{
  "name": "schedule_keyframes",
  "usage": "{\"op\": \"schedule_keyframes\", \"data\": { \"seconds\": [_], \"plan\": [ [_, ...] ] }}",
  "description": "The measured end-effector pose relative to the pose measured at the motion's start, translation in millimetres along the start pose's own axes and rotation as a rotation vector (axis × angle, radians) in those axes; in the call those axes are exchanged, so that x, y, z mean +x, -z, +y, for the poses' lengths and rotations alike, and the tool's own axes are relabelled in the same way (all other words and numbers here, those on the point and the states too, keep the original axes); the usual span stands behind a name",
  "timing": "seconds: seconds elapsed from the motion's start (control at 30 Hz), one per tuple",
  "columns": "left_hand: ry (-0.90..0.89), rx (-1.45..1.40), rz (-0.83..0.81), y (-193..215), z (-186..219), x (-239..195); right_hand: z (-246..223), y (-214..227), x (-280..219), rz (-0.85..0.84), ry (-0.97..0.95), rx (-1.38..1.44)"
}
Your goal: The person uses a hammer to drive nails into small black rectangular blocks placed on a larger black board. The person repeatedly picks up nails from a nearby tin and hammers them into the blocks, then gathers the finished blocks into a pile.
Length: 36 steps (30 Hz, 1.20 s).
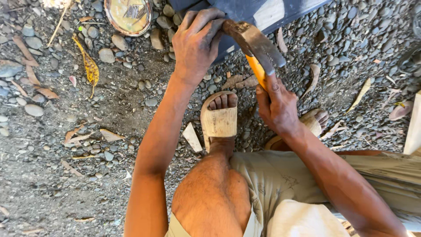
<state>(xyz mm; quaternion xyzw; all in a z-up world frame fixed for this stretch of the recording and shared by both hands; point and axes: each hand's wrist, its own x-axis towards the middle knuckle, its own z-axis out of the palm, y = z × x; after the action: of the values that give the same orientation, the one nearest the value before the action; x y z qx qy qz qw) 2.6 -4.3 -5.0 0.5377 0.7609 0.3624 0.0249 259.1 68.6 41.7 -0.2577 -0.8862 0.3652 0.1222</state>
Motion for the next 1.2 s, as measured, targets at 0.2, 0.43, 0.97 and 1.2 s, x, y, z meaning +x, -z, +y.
{"op": "schedule_keyframes", "data": {
  "seconds": [0.2,0.43,0.97,1.2],
  "plan": [
    [0.01,0.002,0.025,-4.6,-0.6,-1.4,-1.6,6.5,-2.8,0.102,0.114,0.011],
    [0.016,-0.039,0.04,-5.7,1.1,6.2,8.6,-0.6,-1.9,0.004,-0.004,-0.002],
    [0.071,-0.035,-0.011,0.2,2.4,-10.4,7.8,-2.4,-5.1,0.049,0.053,-0.023],
    [0.113,0.002,-0.041,-8.3,0.1,0.4,14.5,0.6,-15.6,0.065,-0.149,0.13]
  ]
}}
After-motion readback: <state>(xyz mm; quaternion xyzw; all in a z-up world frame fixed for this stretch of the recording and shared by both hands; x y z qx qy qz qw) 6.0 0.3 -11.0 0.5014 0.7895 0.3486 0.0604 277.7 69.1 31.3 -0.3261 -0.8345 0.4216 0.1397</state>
